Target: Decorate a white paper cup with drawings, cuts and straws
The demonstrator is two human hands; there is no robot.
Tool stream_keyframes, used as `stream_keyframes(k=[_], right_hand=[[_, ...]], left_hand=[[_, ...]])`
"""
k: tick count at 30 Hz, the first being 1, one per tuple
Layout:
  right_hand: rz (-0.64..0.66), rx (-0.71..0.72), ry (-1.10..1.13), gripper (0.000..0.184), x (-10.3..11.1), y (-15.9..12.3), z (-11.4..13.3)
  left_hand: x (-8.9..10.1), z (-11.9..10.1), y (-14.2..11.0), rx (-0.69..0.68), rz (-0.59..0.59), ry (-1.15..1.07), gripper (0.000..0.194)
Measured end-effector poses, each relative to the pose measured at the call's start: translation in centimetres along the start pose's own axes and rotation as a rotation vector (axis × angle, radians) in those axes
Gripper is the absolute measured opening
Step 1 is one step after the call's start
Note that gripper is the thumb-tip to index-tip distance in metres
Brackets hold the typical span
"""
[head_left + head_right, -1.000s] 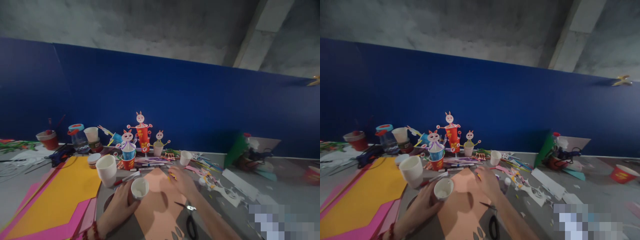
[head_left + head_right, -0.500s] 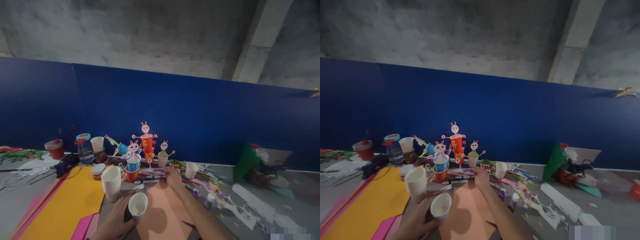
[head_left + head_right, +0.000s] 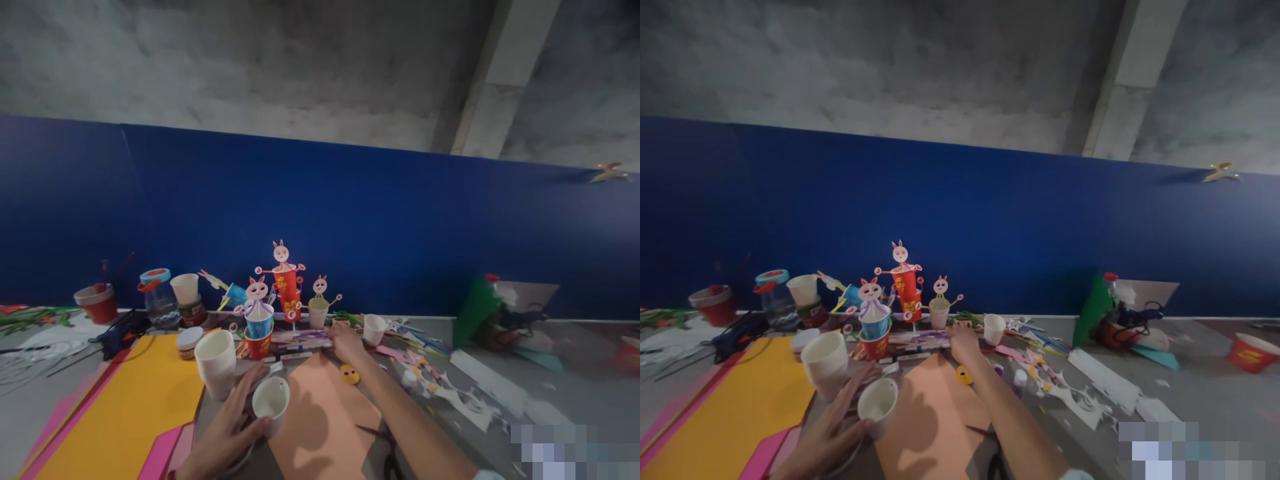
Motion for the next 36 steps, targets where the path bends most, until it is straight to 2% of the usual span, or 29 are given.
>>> stream_keyframes(k=[7, 11, 13, 16, 18, 22, 26, 30, 33, 36], right_hand=[[0.025, -0.069, 0.008, 0.029, 0.4, -0.2, 0.0], [-0.012, -0.085, 0.044, 0.03, 2.4, -0.7, -0.4], [-0.064, -0.087, 0.07, 0.029, 4.0, -1.4, -0.7], [-0.169, -0.065, 0.128, 0.018, 6.5, -3.6, -0.9], [-0.232, -0.039, 0.18, 0.022, 7.8, -6.0, -0.6], [-0.258, 0.046, 0.285, 0.024, 8.8, -11.5, 1.1], [-0.221, 0.209, 0.57, 0.025, 8.9, -15.5, 3.3], [-0.19, 0.254, 0.671, 0.023, 9.3, -17.2, 5.0], [-0.159, 0.331, 0.653, 0.019, 9.7, -17.7, 6.7], [-0.163, 0.305, 0.733, 0.013, 9.9, -17.7, 6.9]], left_hand=[[0.5, -0.8, -0.2, -0.013, -0.047, -0.092, 0.072], [0.5, -1.3, -0.3, -0.037, -0.093, -0.122, 0.066], [0.8, -1.7, -0.3, -0.057, -0.153, -0.12, 0.061], [1.8, -3.1, -0.4, -0.15, -0.261, 0.005, 0.053], [2.6, -4.6, -0.6, -0.265, -0.34, 0.162, 0.048], [2.9, -7.9, -1.6, -0.509, -0.438, 0.392, 0.044], [0.3, -11.5, -2.1, -0.716, -0.311, 0.569, 0.044], [-2.8, -14.7, -1.7, -0.75, -0.186, 0.687, 0.046], [-4.8, -15.9, -0.9, -0.656, -0.035, 0.608, 0.039], [-5.3, -15.7, 0.0, -0.426, 0.018, 0.395, 0.031]])
Point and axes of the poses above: each hand's wrist, its own y-axis towards the middle knuckle, its own x-axis out of the back of the hand, z = x × y, the point moved 6 cm from there along y, towards the middle knuckle, and after that the axes turned 2 degrees about y, right-handed, at the moved point
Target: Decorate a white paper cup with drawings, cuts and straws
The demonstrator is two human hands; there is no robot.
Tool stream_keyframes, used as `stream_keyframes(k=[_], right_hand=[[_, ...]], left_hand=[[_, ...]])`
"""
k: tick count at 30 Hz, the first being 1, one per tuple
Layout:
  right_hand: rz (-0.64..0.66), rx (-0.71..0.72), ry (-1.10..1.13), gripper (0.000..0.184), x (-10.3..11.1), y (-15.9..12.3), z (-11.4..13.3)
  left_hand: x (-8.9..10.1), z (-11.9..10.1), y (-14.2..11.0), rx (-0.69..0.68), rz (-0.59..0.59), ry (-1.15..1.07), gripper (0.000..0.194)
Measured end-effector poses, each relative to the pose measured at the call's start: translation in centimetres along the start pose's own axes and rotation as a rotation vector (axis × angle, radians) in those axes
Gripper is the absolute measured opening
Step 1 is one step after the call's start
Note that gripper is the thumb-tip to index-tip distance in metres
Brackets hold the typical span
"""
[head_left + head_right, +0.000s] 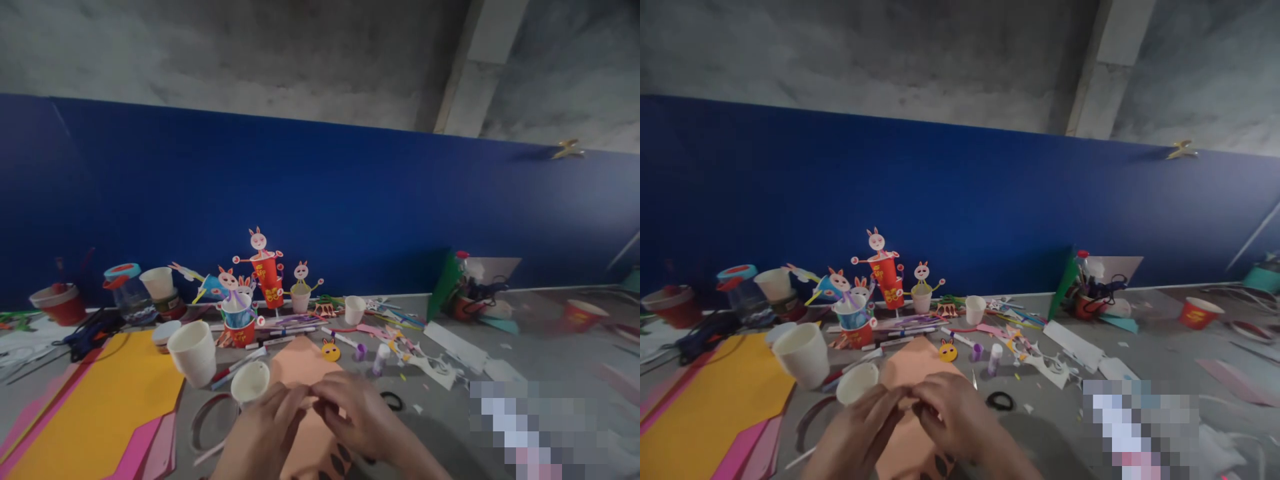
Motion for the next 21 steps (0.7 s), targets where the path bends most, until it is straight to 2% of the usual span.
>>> stream_keyframes(k=[4, 6, 10, 12, 14, 16, 17, 19, 21], right_hand=[[-0.163, -0.249, 0.429, 0.013, 0.6, -0.1, -2.6], [-0.161, -0.302, 0.6, 0.018, -0.1, -0.1, -3.2], [-0.08, -0.288, 0.662, 0.019, -1.9, 0.3, -2.6], [-0.086, -0.271, 0.615, 0.019, -1.4, 0.5, -2.7], [-0.122, -0.269, 0.399, 0.025, 1.2, 0.6, -3.9], [-0.172, -0.364, -0.106, 0.026, 5.9, 0.7, -6.5], [-0.183, -0.507, -0.385, 0.026, 8.7, 0.6, -8.5], [-0.187, -0.659, -0.537, 0.029, 13.5, 0.5, -12.5], [-0.135, -0.785, -0.628, 0.024, 16.5, 0.4, -16.5]], left_hand=[[-0.4, 1.4, -0.1, 0.261, 0.024, -0.328, 0.022], [-1.2, 1.5, -0.4, 0.368, 0.064, -0.549, 0.021], [-3.5, 1.3, -0.9, 0.577, 0.06, -0.919, 0.029], [-4.7, 1.7, -1.3, 0.681, 0.051, -1.077, 0.034], [-5.4, 2.6, -1.6, 0.747, 0.014, -1.215, 0.039], [-5.5, 4.0, -1.8, 0.781, -0.052, -1.279, 0.041], [-5.5, 4.8, -1.9, 0.799, -0.071, -1.287, 0.041], [-5.8, 5.9, -1.9, 0.82, -0.063, -1.306, 0.042], [-6.6, 6.4, -2.0, 0.853, -0.016, -1.358, 0.042]])
Point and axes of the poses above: each hand's wrist, its own y-axis towards the middle knuckle, its own x-axis out of the back of the hand, z = x × y, the point moved 6 cm from there along y, towards the middle knuckle, and after that the axes turned 2 degrees about y, right-handed, at the moved point
